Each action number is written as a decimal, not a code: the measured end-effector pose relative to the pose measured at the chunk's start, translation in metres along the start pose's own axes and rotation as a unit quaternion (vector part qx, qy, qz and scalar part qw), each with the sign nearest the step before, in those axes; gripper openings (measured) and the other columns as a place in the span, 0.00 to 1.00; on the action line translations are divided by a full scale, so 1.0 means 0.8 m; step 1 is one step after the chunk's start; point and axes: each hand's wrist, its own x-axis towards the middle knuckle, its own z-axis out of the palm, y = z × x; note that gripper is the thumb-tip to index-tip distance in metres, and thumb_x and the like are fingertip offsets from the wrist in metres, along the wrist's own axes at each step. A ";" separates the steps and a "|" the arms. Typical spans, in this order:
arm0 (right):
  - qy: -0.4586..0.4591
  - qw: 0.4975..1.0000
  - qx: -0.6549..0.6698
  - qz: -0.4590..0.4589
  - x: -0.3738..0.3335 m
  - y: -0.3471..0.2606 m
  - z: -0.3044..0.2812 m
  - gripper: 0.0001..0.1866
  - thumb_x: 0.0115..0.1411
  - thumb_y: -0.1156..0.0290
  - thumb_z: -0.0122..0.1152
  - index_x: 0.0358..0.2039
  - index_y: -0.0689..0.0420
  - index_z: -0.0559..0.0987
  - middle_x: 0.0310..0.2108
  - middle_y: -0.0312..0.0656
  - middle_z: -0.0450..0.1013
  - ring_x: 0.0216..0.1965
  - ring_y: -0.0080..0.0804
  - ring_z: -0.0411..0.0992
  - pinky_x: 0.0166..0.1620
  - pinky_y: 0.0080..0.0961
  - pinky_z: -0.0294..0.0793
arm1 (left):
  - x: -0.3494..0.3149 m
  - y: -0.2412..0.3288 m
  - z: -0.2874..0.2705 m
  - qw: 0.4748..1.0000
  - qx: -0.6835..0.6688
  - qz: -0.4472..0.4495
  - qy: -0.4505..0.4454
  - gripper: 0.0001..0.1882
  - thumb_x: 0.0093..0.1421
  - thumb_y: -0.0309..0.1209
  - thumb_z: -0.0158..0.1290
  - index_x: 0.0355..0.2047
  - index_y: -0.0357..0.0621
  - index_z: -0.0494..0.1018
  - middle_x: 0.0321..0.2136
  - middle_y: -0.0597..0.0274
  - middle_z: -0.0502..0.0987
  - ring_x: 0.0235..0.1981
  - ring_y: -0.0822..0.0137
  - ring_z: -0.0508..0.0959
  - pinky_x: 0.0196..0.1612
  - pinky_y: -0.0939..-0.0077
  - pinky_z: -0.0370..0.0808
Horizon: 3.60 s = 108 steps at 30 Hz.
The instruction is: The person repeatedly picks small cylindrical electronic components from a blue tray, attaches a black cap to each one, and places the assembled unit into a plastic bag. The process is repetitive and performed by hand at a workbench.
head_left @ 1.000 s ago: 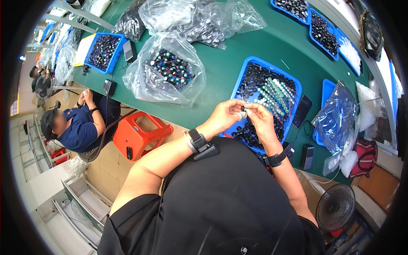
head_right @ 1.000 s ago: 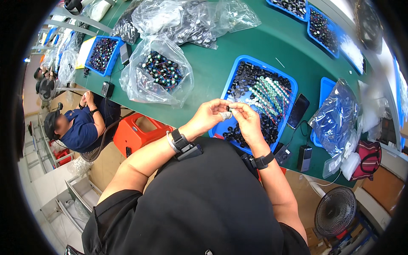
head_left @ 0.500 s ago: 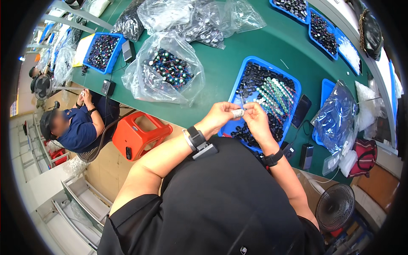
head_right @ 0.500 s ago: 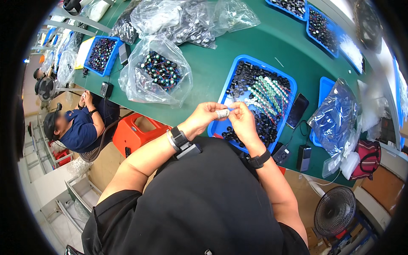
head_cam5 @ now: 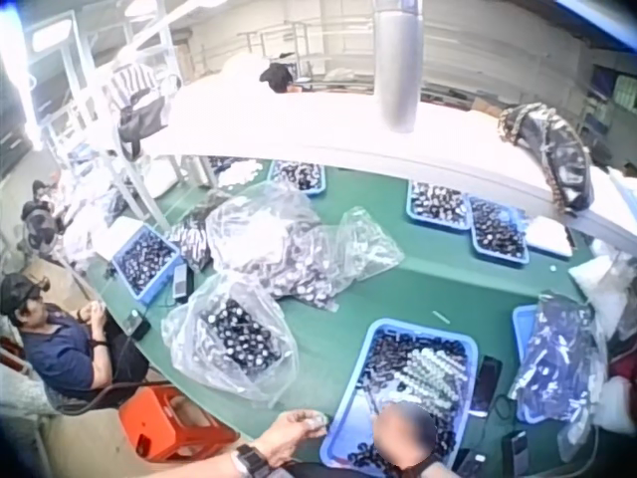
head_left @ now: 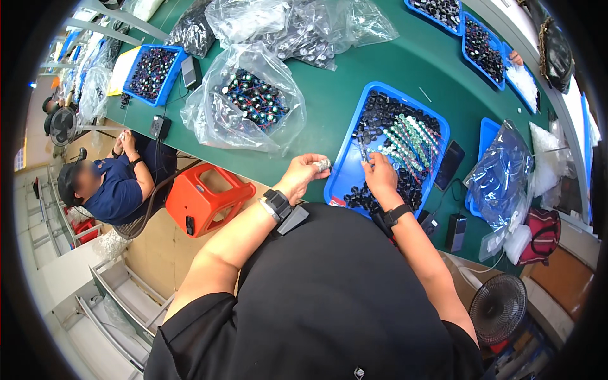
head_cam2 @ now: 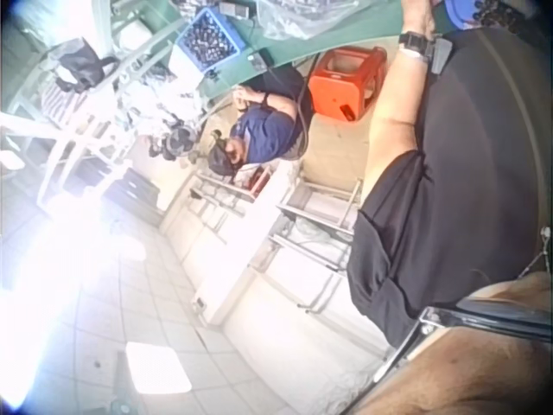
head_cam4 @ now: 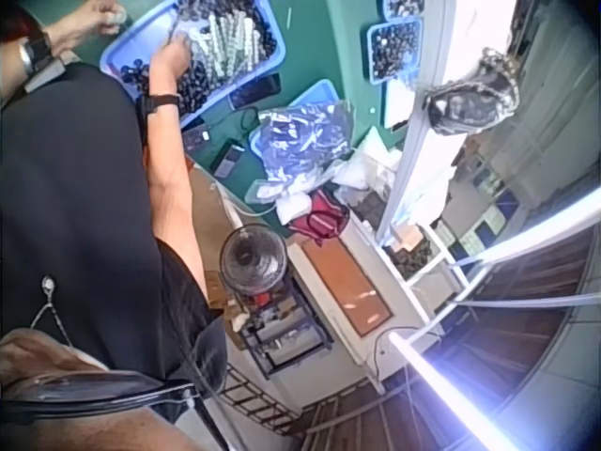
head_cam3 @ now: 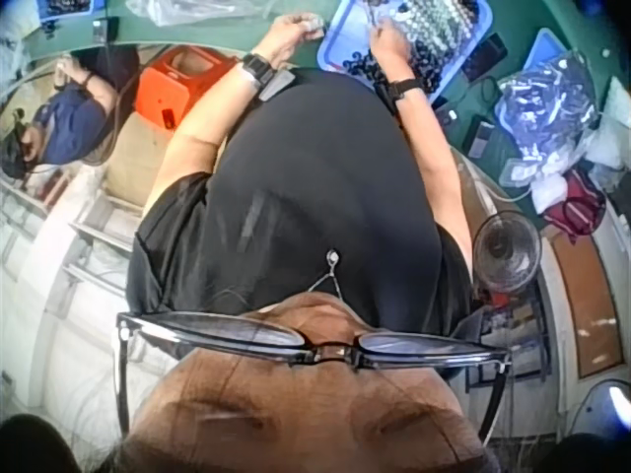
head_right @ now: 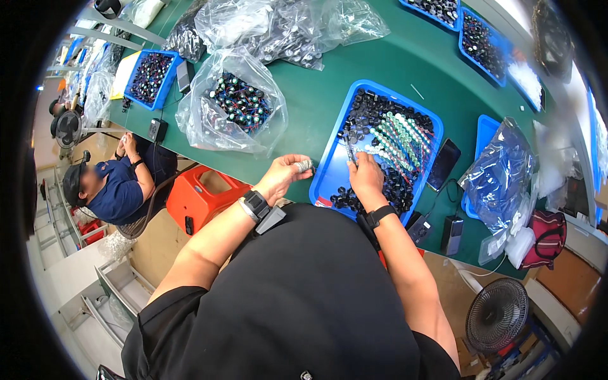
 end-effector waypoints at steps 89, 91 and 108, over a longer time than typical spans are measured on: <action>-0.119 0.798 0.573 0.143 -0.071 0.044 -0.055 0.11 0.62 0.68 0.54 0.42 0.61 0.75 0.30 0.34 0.73 0.29 0.18 0.69 0.34 0.17 0.68 | 0.046 -0.063 0.067 0.717 0.604 0.245 -0.248 0.14 0.56 0.26 0.52 0.43 0.36 0.70 0.38 0.50 0.74 0.39 0.56 0.76 0.44 0.69 0.74; -0.131 0.789 0.586 0.129 -0.072 0.040 -0.059 0.13 0.62 0.68 0.55 0.44 0.61 0.75 0.30 0.34 0.73 0.29 0.18 0.68 0.34 0.16 0.68 | 0.047 -0.041 0.069 0.882 0.388 0.091 -0.252 0.13 0.59 0.28 0.51 0.43 0.34 0.69 0.38 0.50 0.75 0.37 0.58 0.78 0.42 0.68 0.75; -0.129 0.794 0.592 0.052 -0.063 -0.015 -0.096 0.08 0.60 0.72 0.57 0.39 0.59 0.75 0.29 0.34 0.73 0.27 0.16 0.68 0.30 0.13 0.66 | -0.007 0.028 0.084 0.962 -0.067 -0.070 -0.256 0.15 0.63 0.28 0.49 0.48 0.33 0.67 0.39 0.59 0.74 0.37 0.69 0.78 0.43 0.80 0.78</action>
